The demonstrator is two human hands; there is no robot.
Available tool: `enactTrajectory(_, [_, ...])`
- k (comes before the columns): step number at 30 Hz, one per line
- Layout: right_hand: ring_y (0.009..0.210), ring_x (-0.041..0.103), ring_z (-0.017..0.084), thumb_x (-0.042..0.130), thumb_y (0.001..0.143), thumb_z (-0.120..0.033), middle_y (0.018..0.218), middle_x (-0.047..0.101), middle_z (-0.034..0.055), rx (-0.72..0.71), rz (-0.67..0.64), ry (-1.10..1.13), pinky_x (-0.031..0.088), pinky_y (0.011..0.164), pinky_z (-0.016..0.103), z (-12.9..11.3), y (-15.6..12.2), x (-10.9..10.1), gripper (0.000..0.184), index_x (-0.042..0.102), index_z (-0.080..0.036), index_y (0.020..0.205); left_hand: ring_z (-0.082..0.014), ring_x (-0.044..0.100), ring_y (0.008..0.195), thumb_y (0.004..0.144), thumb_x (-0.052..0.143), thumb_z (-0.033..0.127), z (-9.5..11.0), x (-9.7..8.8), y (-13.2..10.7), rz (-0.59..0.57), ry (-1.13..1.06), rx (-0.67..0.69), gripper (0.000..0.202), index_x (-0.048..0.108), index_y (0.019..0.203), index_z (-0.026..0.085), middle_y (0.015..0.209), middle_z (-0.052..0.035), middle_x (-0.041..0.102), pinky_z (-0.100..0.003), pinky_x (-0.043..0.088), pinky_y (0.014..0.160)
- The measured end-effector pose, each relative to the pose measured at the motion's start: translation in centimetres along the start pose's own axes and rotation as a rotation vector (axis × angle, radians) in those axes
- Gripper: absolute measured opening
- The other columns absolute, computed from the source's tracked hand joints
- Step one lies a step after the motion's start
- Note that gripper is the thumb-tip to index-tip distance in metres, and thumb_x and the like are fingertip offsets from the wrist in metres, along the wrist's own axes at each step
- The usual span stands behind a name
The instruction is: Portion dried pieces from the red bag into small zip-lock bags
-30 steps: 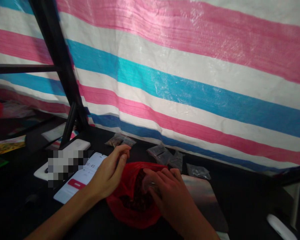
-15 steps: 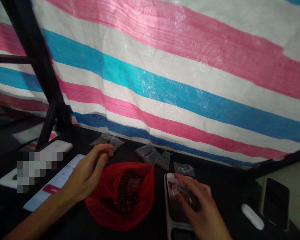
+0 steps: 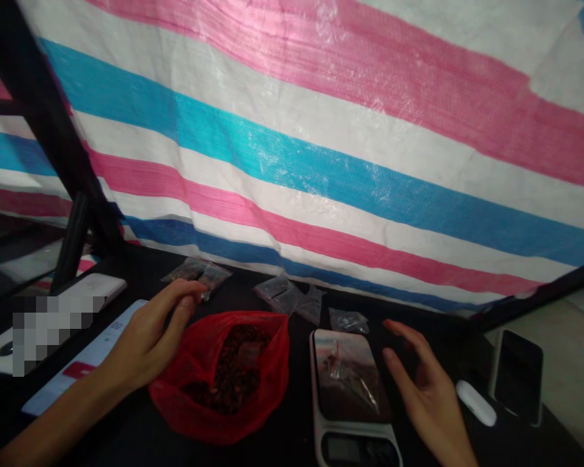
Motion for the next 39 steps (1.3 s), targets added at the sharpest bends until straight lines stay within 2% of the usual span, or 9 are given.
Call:
enactTrajectory(4, [0.105,0.069,0.030,0.058,0.089,-0.056,0.109,0.073,0.0071,0.089,0.207,-0.016,0.052,0.098,0.046,2.3,-0.2,-1.6,0.036,0.069,-0.025,0.104,-0.0175,0.069,0.080,0.102,0.040,0.025,0.1,0.0,-0.1,0.004,0.012,0.026,0.022,0.060,0.112,0.023,0.092,-0.0023,0.069,-0.026,0.051,0.071])
enactTrajectory(11, [0.097,0.069,0.029,0.055,0.092,-0.050,0.098,0.072,0.0059,0.035,0.222,-0.076,0.052,0.092,0.044,1.9,-0.7,-2.1,0.029,0.069,-0.025,0.094,-0.0163,0.068,0.079,0.103,0.039,0.022,0.3,0.1,-0.1,-0.008,0.033,0.058,0.021,0.060,0.110,0.023,0.090,-0.0014,0.067,-0.025,0.050,0.071])
enactTrajectory(18, [0.094,0.068,0.029,0.055,0.091,-0.054,0.094,0.074,0.0065,-0.023,0.178,-0.098,0.048,0.090,0.047,1.4,-0.8,-0.9,0.032,0.071,-0.026,0.089,-0.0229,0.070,0.093,0.099,0.045,0.026,1.3,2.4,-0.2,-0.151,0.133,0.094,0.019,0.063,0.101,0.023,0.098,-0.0059,0.072,-0.034,0.053,0.086])
enactTrajectory(21, [0.093,0.068,0.029,0.056,0.091,-0.054,0.093,0.074,0.0064,-0.052,0.170,-0.103,0.048,0.089,0.046,0.9,-0.9,-0.8,0.032,0.072,-0.026,0.089,-0.0263,0.071,0.098,0.095,0.050,0.030,0.9,3.6,-0.5,-0.254,0.217,0.031,0.019,0.064,0.106,0.024,0.110,-0.0072,0.072,-0.037,0.054,0.085])
enactTrajectory(25, [0.090,0.068,0.029,0.058,0.092,-0.049,0.092,0.074,0.0063,-0.084,0.173,-0.096,0.048,0.088,0.045,0.3,-1.0,-1.1,0.028,0.073,-0.026,0.089,-0.0251,0.074,0.085,0.095,0.047,0.026,-0.2,4.6,-1.0,-0.385,0.270,-0.086,0.021,0.064,0.107,0.029,0.109,-0.0040,0.071,-0.035,0.051,0.073])
enactTrajectory(30, [0.085,0.068,0.026,0.057,0.094,-0.044,0.087,0.071,0.0057,-0.142,0.149,-0.044,0.054,0.080,0.041,-1.2,-1.5,-1.0,0.025,0.071,-0.026,0.085,-0.0237,0.071,0.086,0.097,0.044,0.021,-0.4,5.1,-1.2,-0.421,0.073,-0.189,0.021,0.064,0.094,0.026,0.096,-0.0031,0.070,-0.035,0.049,0.078])
enactTrajectory(34, [0.094,0.070,0.028,0.060,0.093,-0.041,0.099,0.074,0.0061,-0.227,0.003,-0.055,0.059,0.081,0.041,-3.2,-2.0,1.0,0.020,0.073,-0.027,0.100,-0.0218,0.069,0.082,0.097,0.046,0.023,0.1,6.0,-1.5,-0.419,-0.212,-0.239,0.021,0.065,0.086,0.024,0.086,-0.0018,0.072,-0.031,0.050,0.073])
enactTrajectory(37, [0.106,0.071,0.031,0.071,0.084,-0.039,0.116,0.075,0.0057,-0.320,-0.128,-0.138,0.060,0.089,0.046,-4.2,-2.5,3.5,0.036,0.071,-0.031,0.119,-0.0203,0.068,0.078,0.099,0.046,0.027,0.1,6.4,-1.6,-0.389,-0.341,-0.277,0.024,0.065,0.084,0.022,0.084,-0.0012,0.072,-0.029,0.051,0.071])
enactTrajectory(39, [0.105,0.073,0.031,0.077,0.078,-0.036,0.118,0.076,0.0050,-0.378,-0.143,-0.144,0.062,0.088,0.045,-4.4,-2.6,4.5,0.044,0.070,-0.033,0.122,-0.0205,0.070,0.082,0.100,0.046,0.029,-0.2,5.7,-1.3,-0.315,-0.295,-0.277,0.025,0.065,0.086,0.022,0.086,-0.0017,0.073,-0.029,0.053,0.074])
Point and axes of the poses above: each hand's wrist, its own y-axis towards the middle knuckle, its own x-axis out of the palm, z = x × y, the point moved 10 cm from there along y, towards the middle knuckle
